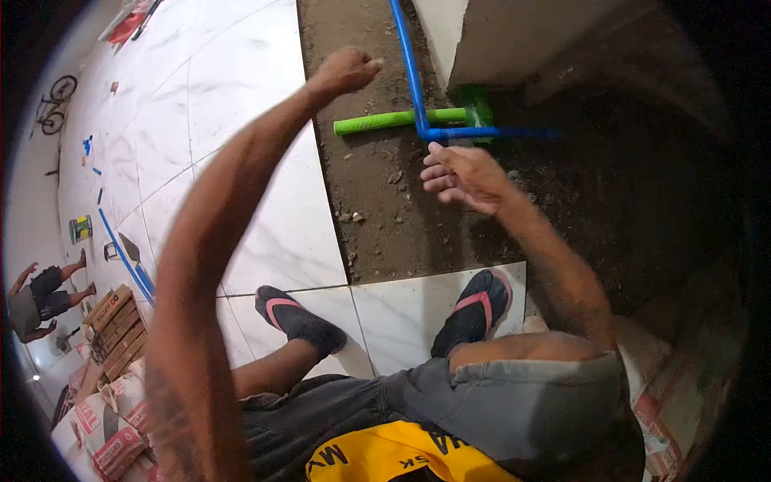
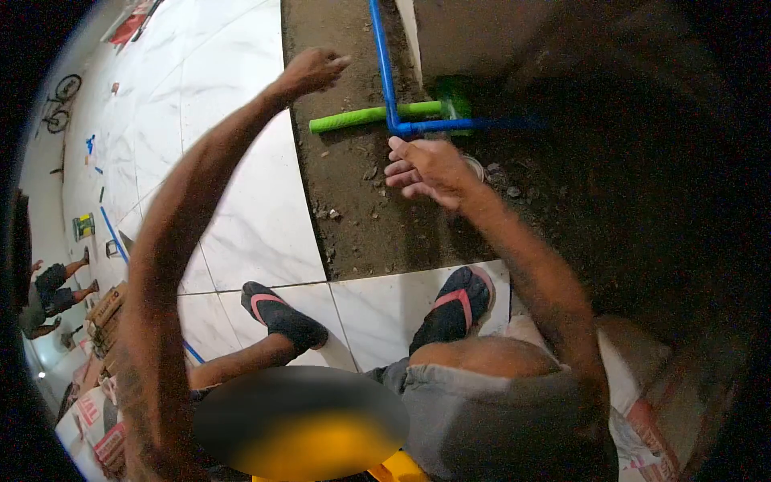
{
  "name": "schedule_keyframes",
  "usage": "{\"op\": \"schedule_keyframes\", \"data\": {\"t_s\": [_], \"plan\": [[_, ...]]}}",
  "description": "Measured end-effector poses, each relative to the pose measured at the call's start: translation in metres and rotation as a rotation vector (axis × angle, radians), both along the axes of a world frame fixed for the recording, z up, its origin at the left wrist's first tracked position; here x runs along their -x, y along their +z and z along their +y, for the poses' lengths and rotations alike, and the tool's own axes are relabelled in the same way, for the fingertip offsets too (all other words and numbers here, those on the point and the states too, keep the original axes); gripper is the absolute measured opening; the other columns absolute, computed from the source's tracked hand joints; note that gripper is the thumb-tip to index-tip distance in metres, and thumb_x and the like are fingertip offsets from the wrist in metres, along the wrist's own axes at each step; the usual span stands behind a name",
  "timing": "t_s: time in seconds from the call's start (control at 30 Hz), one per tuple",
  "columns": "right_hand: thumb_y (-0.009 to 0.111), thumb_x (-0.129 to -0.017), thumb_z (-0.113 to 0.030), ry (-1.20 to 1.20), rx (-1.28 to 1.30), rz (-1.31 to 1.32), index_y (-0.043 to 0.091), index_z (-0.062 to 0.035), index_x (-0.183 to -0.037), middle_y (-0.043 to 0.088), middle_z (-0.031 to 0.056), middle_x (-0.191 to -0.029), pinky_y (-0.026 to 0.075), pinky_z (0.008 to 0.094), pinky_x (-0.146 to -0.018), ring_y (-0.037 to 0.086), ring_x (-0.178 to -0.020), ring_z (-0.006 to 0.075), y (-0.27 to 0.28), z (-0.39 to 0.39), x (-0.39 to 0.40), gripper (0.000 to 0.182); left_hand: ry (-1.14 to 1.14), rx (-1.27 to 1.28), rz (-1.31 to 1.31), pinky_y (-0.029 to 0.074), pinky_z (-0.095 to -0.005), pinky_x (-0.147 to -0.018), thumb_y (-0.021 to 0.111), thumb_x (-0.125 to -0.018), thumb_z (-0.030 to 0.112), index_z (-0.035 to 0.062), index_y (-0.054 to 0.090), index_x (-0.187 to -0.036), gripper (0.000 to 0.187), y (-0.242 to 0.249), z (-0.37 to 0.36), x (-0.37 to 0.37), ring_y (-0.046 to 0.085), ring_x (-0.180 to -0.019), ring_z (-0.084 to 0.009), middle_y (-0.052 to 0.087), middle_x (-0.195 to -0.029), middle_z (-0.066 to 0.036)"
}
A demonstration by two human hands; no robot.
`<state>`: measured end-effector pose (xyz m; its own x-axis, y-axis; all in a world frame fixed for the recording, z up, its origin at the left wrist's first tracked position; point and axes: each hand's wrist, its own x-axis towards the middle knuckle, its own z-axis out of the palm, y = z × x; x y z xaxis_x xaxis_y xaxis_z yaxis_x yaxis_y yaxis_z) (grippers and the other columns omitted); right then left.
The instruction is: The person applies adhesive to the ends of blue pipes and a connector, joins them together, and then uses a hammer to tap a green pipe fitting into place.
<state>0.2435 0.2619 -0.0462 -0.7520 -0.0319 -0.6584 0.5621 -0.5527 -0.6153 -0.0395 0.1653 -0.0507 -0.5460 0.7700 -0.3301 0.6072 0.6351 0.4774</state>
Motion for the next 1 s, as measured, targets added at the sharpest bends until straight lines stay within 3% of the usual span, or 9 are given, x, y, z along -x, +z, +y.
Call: {"op": "schedule_keyframes", "data": {"t_s": [0.03,0.13,0.17,0.23,0.27,0.43,0.53,0.8,1.0], "plan": [[0.064,-0.087,-0.040,-0.155,0.198,-0.005,0.051,0.0020,-0.106,0.062,0.0122,-0.091,0.049,0.0290,-0.057,0.062,-0.080,0.0188,-0.025,-0.013,0.002,0.048,0.144,-0.103,-0.087,0.051,-0.0360,-0.059,0.053,-0.093,0.040,-0.0057,0.062,-0.095,0.047,-0.016,0.008,-0.005,0.063,-0.065,-0.0193,0.061,-0.070,-0.011],[0.066,-0.086,-0.039,-0.520,0.351,0.035,0.050,0.0000,-0.104,0.063,0.0116,-0.090,0.048,0.0281,-0.056,0.062,-0.079,0.0183,-0.068,-0.043,0.016,0.046,0.449,-0.441,-0.334,0.049,-0.0352,-0.057,0.055,-0.092,0.044,-0.0065,0.062,-0.098,0.051,-0.072,0.024,-0.009,0.062,-0.066,-0.0196,0.058,-0.071,-0.008],[0.068,-0.085,-0.039,-0.569,0.329,0.054,0.051,-0.0016,-0.102,0.063,0.0108,-0.090,0.047,0.0275,-0.054,0.062,-0.079,0.0178,-0.075,-0.050,0.020,0.044,0.531,-0.384,-0.401,0.049,-0.0348,-0.058,0.056,-0.091,0.043,-0.0060,0.062,-0.098,0.050,-0.081,0.025,-0.019,0.062,-0.068,-0.0199,0.059,-0.074,-0.009],[0.067,-0.086,-0.039,-0.346,0.130,0.039,0.050,-0.0011,-0.104,0.063,0.0105,-0.090,0.047,0.0274,-0.052,0.063,-0.079,0.0177,-0.073,-0.057,0.012,0.045,0.674,-0.287,-0.514,0.049,-0.0339,-0.061,0.058,-0.090,0.043,-0.0051,0.061,-0.099,0.049,-0.077,0.038,-0.026,0.063,-0.074,-0.0206,0.060,-0.079,-0.009],[0.067,-0.086,-0.039,-0.245,0.026,0.046,0.050,-0.0009,-0.104,0.063,0.0103,-0.089,0.047,0.0274,-0.052,0.063,-0.079,0.0176,-0.071,-0.058,0.013,0.046,0.700,-0.443,-0.730,0.051,-0.0354,-0.065,0.056,-0.091,0.040,-0.0018,0.060,-0.097,0.042,-0.078,0.035,-0.036,0.062,-0.081,-0.0218,0.061,-0.089,-0.011],[0.068,-0.086,-0.037,-0.445,0.206,-0.015,0.047,0.0005,-0.111,0.060,0.0131,-0.093,0.052,0.0299,-0.061,0.063,-0.082,0.0216,-0.050,-0.036,-0.006,0.050,0.738,-0.496,-0.987,0.053,-0.0397,-0.079,0.050,-0.095,0.037,-0.0024,0.051,-0.113,0.044,-0.079,0.042,-0.049,0.062,-0.093,-0.0282,0.061,-0.101,-0.017],[0.069,-0.084,-0.037,-0.521,0.251,0.073,0.047,-0.0009,-0.111,0.060,0.0123,-0.094,0.052,0.0296,-0.065,0.062,-0.086,0.0218,-0.064,-0.033,0.005,0.050,0.695,-0.715,-1.244,0.055,-0.0432,-0.072,0.047,-0.095,0.037,-0.0061,0.047,-0.109,0.045,-0.085,0.046,-0.049,0.061,-0.080,-0.0282,0.056,-0.092,-0.016],[0.074,-0.081,-0.034,-0.653,0.280,0.067,0.048,-0.0059,-0.105,0.061,0.0114,-0.097,0.048,0.0306,-0.062,0.061,-0.088,0.0217,-0.085,-0.051,0.028,0.045,0.717,-0.718,-1.400,0.054,-0.0448,-0.081,0.052,-0.095,0.028,-0.0065,0.044,-0.112,0.039,-0.091,0.062,-0.050,0.059,-0.086,-0.0318,0.053,-0.091,-0.017],[0.074,-0.081,-0.035,-0.644,0.296,0.059,0.049,-0.0065,-0.104,0.060,0.0097,-0.094,0.048,0.0290,-0.060,0.060,-0.082,0.0201,-0.085,-0.057,0.024,0.044,0.694,-0.700,-1.432,0.054,-0.0403,-0.075,0.050,-0.096,0.031,-0.0043,0.047,-0.109,0.038,-0.094,0.057,-0.045,0.058,-0.080,-0.0264,0.053,-0.084,-0.012]]}}
